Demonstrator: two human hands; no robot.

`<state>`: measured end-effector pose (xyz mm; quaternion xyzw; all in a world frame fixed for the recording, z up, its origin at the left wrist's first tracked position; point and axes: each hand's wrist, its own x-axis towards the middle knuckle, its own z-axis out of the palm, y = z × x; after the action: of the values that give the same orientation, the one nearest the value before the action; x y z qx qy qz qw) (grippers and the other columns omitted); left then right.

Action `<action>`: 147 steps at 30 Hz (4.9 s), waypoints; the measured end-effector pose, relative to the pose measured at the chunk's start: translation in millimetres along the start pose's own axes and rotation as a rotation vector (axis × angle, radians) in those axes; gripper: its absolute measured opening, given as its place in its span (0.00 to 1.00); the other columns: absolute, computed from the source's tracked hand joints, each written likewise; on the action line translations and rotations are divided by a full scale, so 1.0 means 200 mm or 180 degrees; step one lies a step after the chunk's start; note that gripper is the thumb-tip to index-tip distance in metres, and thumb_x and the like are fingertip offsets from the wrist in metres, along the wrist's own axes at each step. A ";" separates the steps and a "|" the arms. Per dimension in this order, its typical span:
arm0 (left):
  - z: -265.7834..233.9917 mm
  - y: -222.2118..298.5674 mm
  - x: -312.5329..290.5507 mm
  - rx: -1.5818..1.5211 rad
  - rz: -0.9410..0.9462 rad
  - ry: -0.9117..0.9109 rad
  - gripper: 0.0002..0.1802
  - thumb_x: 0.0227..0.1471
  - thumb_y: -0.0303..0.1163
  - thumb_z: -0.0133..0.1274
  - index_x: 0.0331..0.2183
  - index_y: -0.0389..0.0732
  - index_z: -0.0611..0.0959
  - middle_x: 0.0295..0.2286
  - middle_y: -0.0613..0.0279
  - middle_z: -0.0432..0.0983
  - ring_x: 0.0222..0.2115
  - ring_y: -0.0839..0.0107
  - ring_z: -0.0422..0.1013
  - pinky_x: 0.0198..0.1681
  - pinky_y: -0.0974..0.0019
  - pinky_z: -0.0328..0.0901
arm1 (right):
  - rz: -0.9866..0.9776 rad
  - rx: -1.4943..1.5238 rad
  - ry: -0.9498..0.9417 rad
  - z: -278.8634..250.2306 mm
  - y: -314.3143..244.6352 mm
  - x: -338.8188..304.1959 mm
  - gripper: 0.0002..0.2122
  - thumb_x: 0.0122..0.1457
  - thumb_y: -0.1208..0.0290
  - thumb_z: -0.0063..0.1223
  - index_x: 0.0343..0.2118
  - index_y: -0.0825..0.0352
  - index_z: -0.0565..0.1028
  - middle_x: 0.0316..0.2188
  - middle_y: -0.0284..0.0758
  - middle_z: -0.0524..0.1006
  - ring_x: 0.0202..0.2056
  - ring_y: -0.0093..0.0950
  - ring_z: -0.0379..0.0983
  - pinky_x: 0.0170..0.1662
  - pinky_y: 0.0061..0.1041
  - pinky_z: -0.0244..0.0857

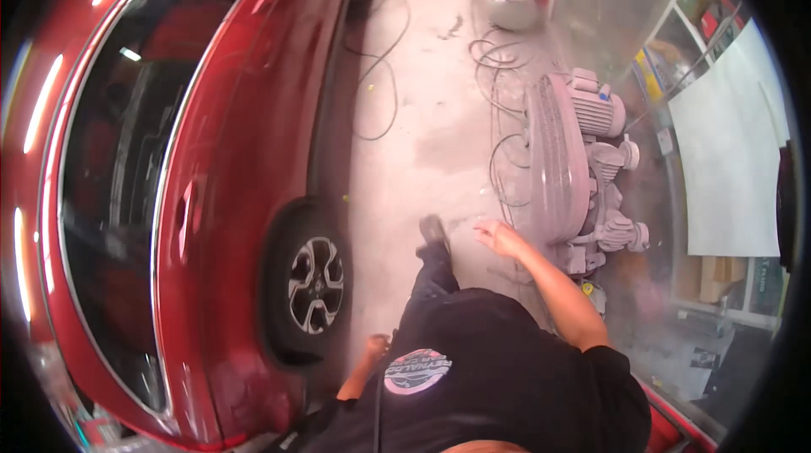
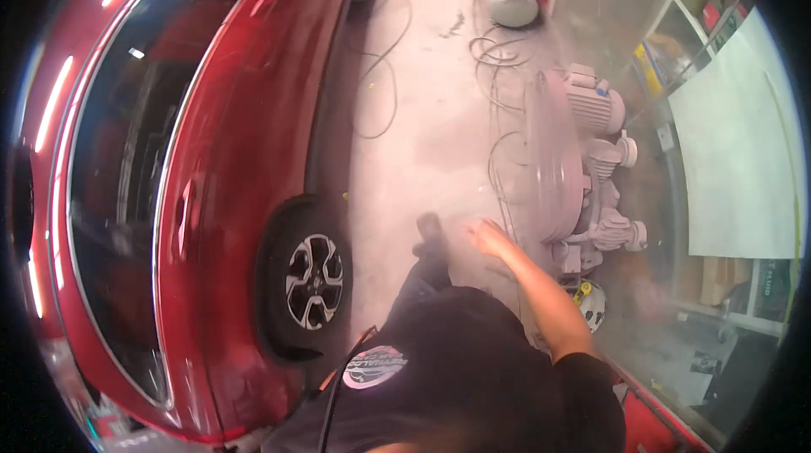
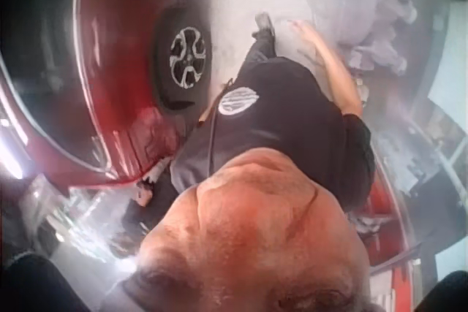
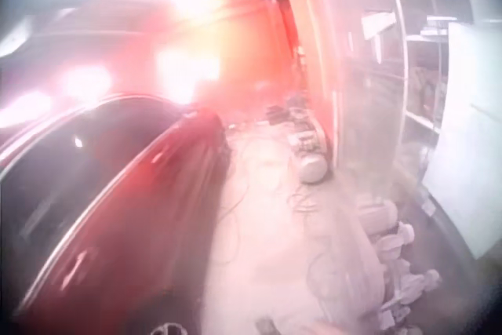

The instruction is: The person cleans a spray gun by wiping its exterior and interior with a cloth. They pour liquid from a yellow can into the gun's cup, wipe the cup, and reattach it to the gun before moving to another area.

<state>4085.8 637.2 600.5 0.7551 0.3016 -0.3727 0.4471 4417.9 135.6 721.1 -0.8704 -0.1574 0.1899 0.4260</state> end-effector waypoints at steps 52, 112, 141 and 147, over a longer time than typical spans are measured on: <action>-1.96 8.23 5.06 0.0494 0.1039 -0.0383 0.15 0.60 0.30 0.51 0.46 0.35 0.82 0.28 0.59 0.79 0.20 0.73 0.73 0.18 0.67 0.70 | 0.2216 0.0425 0.0841 -3.51 1.68 5.37 0.13 0.61 0.70 0.49 0.42 0.68 0.81 0.31 0.42 0.81 0.29 0.37 0.79 0.34 0.36 0.73; 1.11 11.76 6.71 0.3246 0.2926 -0.3233 0.14 0.48 0.31 0.62 0.40 0.41 0.85 0.37 0.52 0.84 0.37 0.57 0.80 0.43 0.55 0.72 | 0.4702 0.6064 0.5469 -5.09 0.77 8.56 0.19 0.64 0.66 0.54 0.53 0.74 0.74 0.34 0.36 0.81 0.33 0.24 0.78 0.37 0.25 0.73; 1.26 11.72 6.98 0.2810 0.2581 -0.3326 0.12 0.46 0.27 0.62 0.35 0.32 0.87 0.31 0.59 0.83 0.33 0.62 0.77 0.39 0.60 0.71 | 0.4648 0.6360 0.6303 -4.67 0.58 8.83 0.16 0.65 0.69 0.49 0.51 0.73 0.77 0.30 0.36 0.81 0.28 0.22 0.77 0.31 0.22 0.72; 1.35 11.61 7.31 0.2767 0.2339 -0.4134 0.15 0.50 0.26 0.61 0.41 0.29 0.83 0.40 0.52 0.80 0.38 0.58 0.76 0.43 0.54 0.73 | 0.4629 0.6690 0.6133 -4.71 0.65 8.84 0.15 0.62 0.68 0.52 0.48 0.69 0.79 0.28 0.33 0.80 0.27 0.20 0.75 0.30 0.22 0.70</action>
<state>6628.6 -398.8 342.2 0.5462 -0.4464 -0.6447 0.2946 6422.7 188.4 801.2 -0.1197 -0.7810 0.2325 -0.5671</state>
